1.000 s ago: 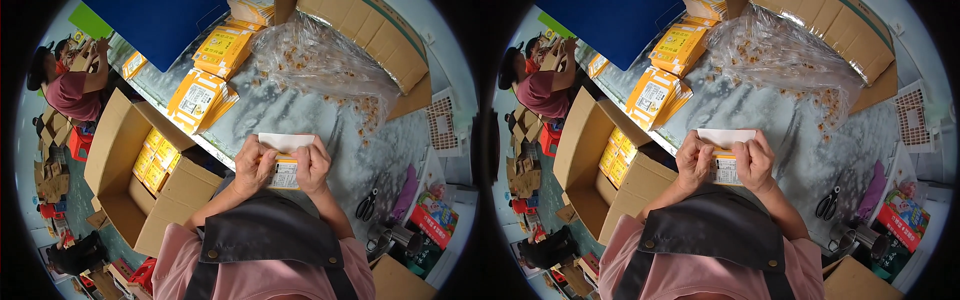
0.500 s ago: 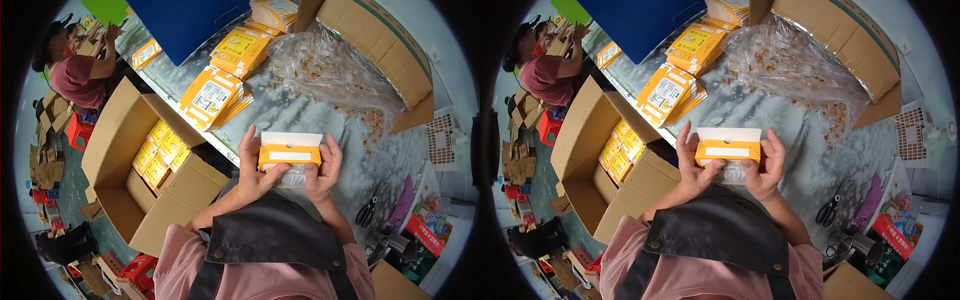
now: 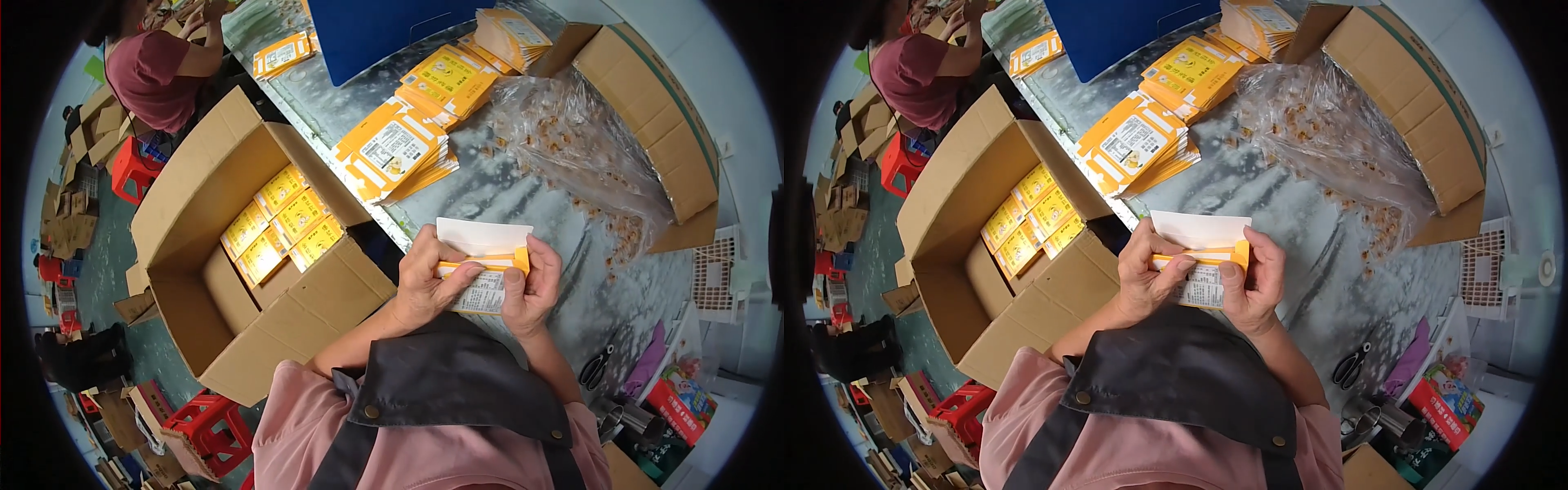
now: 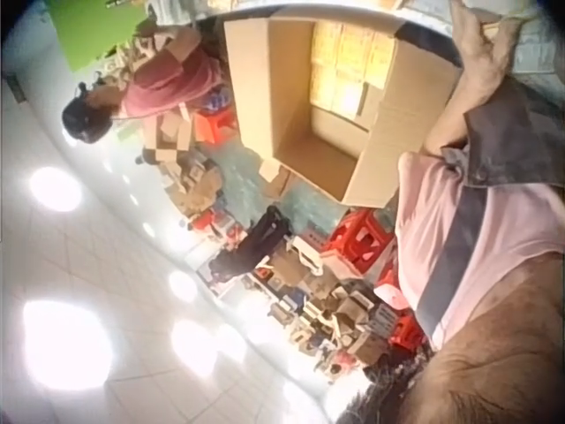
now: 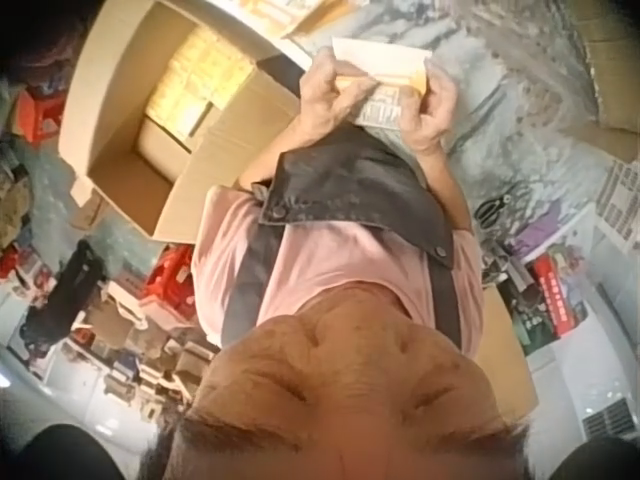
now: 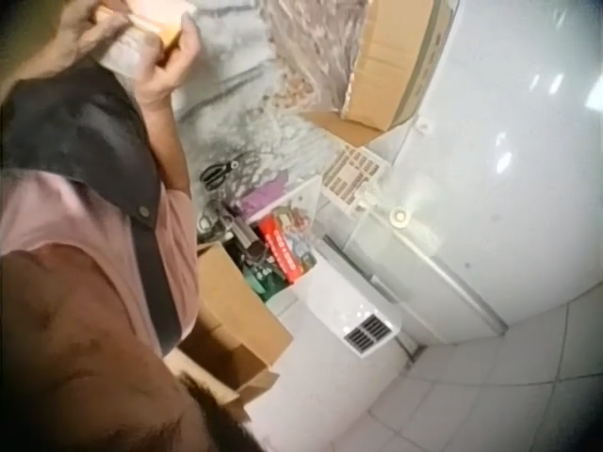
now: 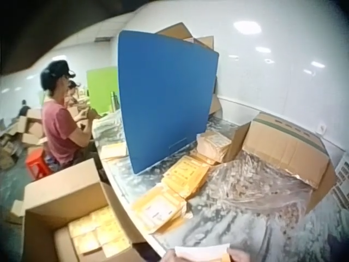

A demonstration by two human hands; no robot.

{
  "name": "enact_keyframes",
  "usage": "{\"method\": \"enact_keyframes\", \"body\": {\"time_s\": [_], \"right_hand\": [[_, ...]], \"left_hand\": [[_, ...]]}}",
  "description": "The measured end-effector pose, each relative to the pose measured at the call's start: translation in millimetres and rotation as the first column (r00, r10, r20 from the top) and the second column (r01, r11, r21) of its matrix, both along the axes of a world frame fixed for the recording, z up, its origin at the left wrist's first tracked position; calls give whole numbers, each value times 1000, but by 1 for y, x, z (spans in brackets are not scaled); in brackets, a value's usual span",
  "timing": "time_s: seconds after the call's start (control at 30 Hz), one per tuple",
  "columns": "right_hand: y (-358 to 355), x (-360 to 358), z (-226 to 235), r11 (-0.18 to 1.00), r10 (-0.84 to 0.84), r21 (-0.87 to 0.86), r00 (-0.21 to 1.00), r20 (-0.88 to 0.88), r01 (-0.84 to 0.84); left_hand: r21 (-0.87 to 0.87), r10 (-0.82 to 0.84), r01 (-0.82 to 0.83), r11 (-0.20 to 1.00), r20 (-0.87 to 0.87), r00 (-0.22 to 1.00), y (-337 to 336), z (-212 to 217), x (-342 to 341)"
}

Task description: Packaging small yellow boxes into a larger cardboard shipping carton at a factory workbench.

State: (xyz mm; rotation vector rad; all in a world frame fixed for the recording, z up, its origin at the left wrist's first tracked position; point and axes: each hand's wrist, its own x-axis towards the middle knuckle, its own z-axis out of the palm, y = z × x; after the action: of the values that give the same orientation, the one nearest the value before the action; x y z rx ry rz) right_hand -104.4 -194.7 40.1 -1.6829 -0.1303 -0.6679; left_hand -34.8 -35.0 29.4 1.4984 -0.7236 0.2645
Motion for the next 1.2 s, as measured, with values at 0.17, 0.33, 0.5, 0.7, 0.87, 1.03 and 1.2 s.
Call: {"method": "enact_keyframes", "body": {"time_s": [0.17, 0.33, 0.5, 0.7, 0.87, 1.03, 1.2], "right_hand": [[11, 9, 9, 999, 37, -18, 999, 17, -36], [15, 15, 2, 985, -36, -166, 999, 12, 37], [24, 34, -9, 991, 90, 120, 957, -277, -58], [37, 67, -24, 847, 380, 528, 765, -520, -61], [70, 80, -24, 511, 732, 858, 553, -399, -57], [105, 98, -63, 850, 521, 114, 787, -330, -515], [157, 113, -22, 764, 513, 75, 533, -673, -641]], "left_hand": [[20, 42, -41, 999, -63, 997, 4, 1, -6], [-13, 55, -59, 998, -216, 975, 6, -19, -23], [-217, -13, -189, 958, -688, 726, 18, -2, -2], [-435, -377, 90, 896, -637, 673, 55, -12, 19], [-255, -344, 231, 939, -677, 650, 102, 2, 23], [-277, -355, 222, 935, -721, 595, 137, 36, 35], [427, 419, -252, 868, -360, 834, 234, 12, 50]]}}
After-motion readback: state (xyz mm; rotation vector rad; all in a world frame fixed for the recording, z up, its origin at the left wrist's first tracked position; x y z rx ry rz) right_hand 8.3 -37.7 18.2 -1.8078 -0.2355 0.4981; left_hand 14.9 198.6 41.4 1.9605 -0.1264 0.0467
